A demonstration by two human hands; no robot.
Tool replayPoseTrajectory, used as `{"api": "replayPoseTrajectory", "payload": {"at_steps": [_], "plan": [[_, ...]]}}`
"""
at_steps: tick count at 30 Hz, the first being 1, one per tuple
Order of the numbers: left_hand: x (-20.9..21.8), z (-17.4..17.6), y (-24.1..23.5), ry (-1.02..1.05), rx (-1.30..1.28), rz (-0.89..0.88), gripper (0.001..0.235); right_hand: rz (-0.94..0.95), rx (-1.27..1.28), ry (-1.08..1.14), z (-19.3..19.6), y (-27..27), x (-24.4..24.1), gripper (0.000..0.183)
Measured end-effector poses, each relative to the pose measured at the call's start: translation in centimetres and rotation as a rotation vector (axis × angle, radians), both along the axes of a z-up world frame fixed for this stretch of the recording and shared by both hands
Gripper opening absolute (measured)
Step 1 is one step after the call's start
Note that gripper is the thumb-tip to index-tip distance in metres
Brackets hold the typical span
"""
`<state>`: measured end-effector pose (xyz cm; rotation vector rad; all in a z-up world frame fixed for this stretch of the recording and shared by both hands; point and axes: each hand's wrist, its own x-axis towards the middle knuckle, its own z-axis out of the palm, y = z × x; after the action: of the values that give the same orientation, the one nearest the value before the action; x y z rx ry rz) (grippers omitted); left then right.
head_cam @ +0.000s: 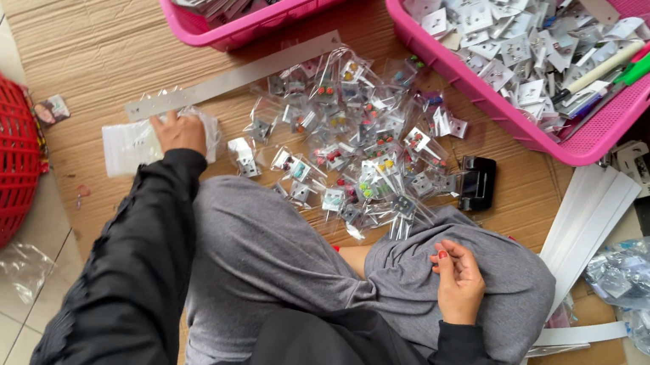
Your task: The person sits on a mat and packs small keychains into clear plastic bags. They pick up keychains from a pile on the floor, insert them into bags, and place the packaged items into a pink basket. The person also handles a roll of tape and a stapler during the process.
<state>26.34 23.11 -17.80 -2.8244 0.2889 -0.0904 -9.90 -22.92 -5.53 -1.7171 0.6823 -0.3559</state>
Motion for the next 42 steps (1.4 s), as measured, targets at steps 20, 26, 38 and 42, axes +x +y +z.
{"api": "replayPoseTrajectory", "payload": {"at_steps": [20, 26, 38, 42], "plan": [[-11.2, 11.0, -18.4, 0.443, -2.158, 0.416, 0.019, -0.012, -0.233, -0.192, 6.6, -19.6, 26.5, 0.027], [-9.9, 9.9, -19.0, 0.740, -2.158, 0.520, 0.024, -0.113, -0.473, 0.156, -4.2, -31.4, 37.1, 0.032], [-9.3, 9.3, -19.9, 1.021, -2.083, 0.446, 0.019, -0.168, -0.410, 0.176, -2.4, -29.8, 40.3, 0.047], [-9.4, 9.1, -20.2, 1.051, -2.101, 0.523, 0.024, -0.111, 0.129, -0.206, 3.3, -28.1, 35.2, 0.048]]}}
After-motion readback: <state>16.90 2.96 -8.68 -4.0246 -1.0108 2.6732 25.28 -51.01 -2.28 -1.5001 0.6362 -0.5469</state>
